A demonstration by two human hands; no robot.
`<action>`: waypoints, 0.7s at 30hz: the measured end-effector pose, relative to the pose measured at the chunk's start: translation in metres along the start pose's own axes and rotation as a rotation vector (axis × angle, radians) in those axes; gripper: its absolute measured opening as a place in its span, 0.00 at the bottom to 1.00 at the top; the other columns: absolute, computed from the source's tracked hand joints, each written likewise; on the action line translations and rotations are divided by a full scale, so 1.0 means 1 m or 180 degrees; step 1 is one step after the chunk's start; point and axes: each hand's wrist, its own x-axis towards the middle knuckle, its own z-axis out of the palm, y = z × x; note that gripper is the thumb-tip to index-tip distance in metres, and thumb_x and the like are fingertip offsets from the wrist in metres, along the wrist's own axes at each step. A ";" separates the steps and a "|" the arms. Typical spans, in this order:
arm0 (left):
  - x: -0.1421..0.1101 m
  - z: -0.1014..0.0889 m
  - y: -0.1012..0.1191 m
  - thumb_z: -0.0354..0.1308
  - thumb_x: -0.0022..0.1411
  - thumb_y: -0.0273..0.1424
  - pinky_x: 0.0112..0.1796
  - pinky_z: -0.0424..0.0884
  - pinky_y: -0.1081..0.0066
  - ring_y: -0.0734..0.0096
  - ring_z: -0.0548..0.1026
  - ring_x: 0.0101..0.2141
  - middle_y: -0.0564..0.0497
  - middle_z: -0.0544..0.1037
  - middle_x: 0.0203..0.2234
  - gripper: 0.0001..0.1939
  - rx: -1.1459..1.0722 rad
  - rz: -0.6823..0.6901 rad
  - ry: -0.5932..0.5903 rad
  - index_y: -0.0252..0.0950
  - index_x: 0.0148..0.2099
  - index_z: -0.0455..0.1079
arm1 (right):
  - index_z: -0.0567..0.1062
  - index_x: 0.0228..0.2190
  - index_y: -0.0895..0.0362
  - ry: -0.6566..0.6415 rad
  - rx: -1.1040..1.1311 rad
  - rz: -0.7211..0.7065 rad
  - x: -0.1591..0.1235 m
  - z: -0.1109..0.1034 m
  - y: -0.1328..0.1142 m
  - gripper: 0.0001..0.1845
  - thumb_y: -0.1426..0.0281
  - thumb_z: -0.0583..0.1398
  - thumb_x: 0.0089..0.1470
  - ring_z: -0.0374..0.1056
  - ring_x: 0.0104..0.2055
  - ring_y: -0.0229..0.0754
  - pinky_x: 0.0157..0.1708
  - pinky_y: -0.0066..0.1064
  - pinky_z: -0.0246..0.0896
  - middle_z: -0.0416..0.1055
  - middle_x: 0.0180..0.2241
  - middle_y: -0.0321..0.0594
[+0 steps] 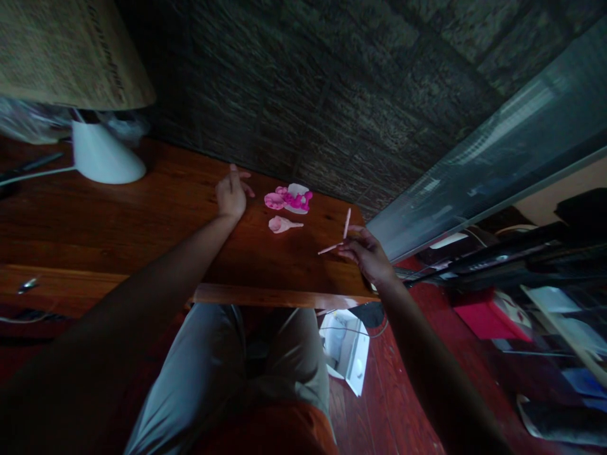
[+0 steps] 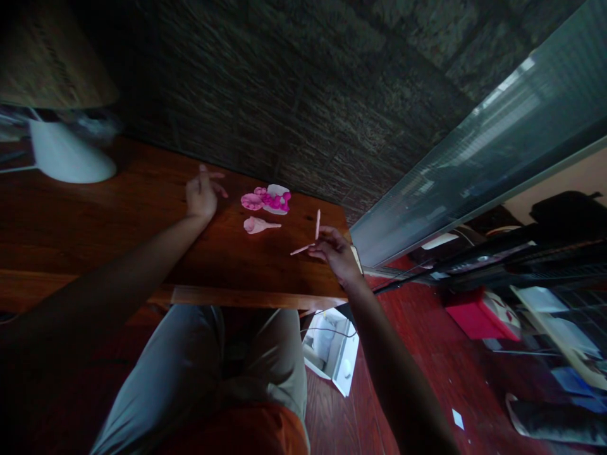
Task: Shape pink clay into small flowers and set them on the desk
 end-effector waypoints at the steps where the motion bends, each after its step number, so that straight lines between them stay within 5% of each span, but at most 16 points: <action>1: 0.000 0.000 0.001 0.37 0.76 0.43 0.38 0.72 0.64 0.65 0.76 0.25 0.52 0.70 0.14 0.29 -0.0036 -0.0021 0.0013 0.38 0.36 0.76 | 0.72 0.44 0.50 0.0024 -0.0039 0.0037 0.001 0.000 0.005 0.22 0.66 0.68 0.46 0.79 0.36 0.39 0.45 0.36 0.78 0.76 0.30 0.30; 6: -0.003 0.000 0.007 0.37 0.78 0.39 0.37 0.71 0.66 0.68 0.75 0.24 0.53 0.69 0.13 0.29 -0.0065 -0.0075 0.0030 0.36 0.36 0.76 | 0.75 0.38 0.52 0.0157 -0.0675 -0.0143 0.006 -0.004 0.039 0.14 0.60 0.66 0.51 0.78 0.33 0.41 0.39 0.39 0.79 0.78 0.35 0.36; 13: -0.001 0.001 0.003 0.39 0.77 0.43 0.37 0.71 0.65 0.67 0.75 0.24 0.52 0.70 0.14 0.28 -0.0045 -0.0009 -0.0029 0.37 0.36 0.76 | 0.82 0.38 0.55 -0.0014 -0.3210 -0.1199 -0.004 -0.007 0.043 0.10 0.69 0.60 0.58 0.75 0.41 0.48 0.44 0.40 0.73 0.79 0.39 0.48; 21: 0.001 0.002 0.003 0.36 0.79 0.41 0.34 0.67 0.69 0.74 0.71 0.22 0.56 0.68 0.14 0.30 0.0029 -0.0074 -0.0101 0.32 0.38 0.75 | 0.83 0.39 0.52 -0.0397 -0.3353 -0.1403 -0.011 0.001 0.042 0.10 0.65 0.61 0.63 0.74 0.44 0.47 0.45 0.37 0.70 0.80 0.40 0.45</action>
